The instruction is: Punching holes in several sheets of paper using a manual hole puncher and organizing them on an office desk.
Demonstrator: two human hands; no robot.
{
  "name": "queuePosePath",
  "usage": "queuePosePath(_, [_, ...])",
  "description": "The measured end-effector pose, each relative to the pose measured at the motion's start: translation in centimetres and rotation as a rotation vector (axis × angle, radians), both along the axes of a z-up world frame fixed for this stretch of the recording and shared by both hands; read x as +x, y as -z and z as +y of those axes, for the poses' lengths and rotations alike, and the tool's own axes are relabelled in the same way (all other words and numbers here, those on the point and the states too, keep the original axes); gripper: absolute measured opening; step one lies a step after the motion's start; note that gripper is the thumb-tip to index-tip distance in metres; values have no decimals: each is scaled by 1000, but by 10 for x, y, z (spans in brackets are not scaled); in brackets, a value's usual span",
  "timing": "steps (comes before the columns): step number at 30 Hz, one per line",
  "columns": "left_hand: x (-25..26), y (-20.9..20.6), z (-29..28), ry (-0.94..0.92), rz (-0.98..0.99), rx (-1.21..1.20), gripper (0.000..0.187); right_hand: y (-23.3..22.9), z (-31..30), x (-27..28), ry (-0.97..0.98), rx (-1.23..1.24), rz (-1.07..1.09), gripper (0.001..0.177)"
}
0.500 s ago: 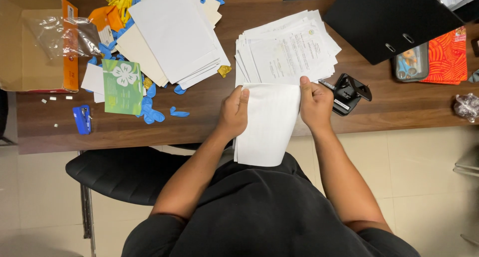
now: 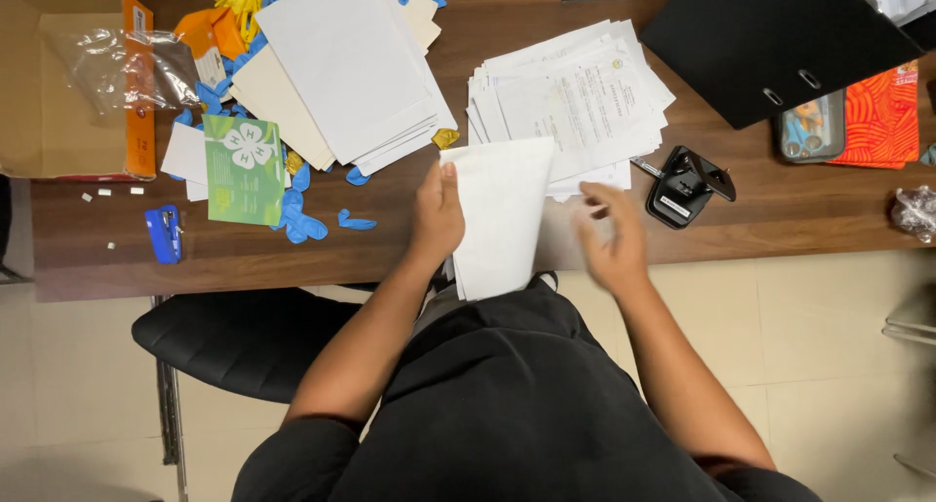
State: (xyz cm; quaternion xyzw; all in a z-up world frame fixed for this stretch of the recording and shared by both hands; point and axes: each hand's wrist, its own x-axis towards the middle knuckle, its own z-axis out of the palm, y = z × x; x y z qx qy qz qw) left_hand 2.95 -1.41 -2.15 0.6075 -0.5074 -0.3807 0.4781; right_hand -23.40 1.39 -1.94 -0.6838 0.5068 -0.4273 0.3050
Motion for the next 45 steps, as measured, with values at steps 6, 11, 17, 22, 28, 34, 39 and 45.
queuePosePath(6, [6,5,-16,-28,102,22,43,-36,23,56,-195,-181,528,114])
queuePosePath(11, [0,20,-30,30,372,32,45,25,20,56,20,-111,400,88])
queuePosePath(17, [-14,48,-34,173,331,230,42,67,18,40,583,317,-685,45])
queuePosePath(22, [-30,70,-44,281,137,255,39,60,45,10,911,546,-1332,45])
queuePosePath(28, [-68,68,-75,404,-8,355,38,77,87,-86,850,529,-1063,44])
queuePosePath(34, [-131,79,-99,641,-138,466,43,92,66,-167,656,907,-554,37])
queuePosePath(39, [-192,116,-117,583,-211,473,40,153,42,-232,850,858,-274,42])
queuePosePath(45, [-236,111,-127,557,-368,528,33,151,18,-268,773,883,-285,30])
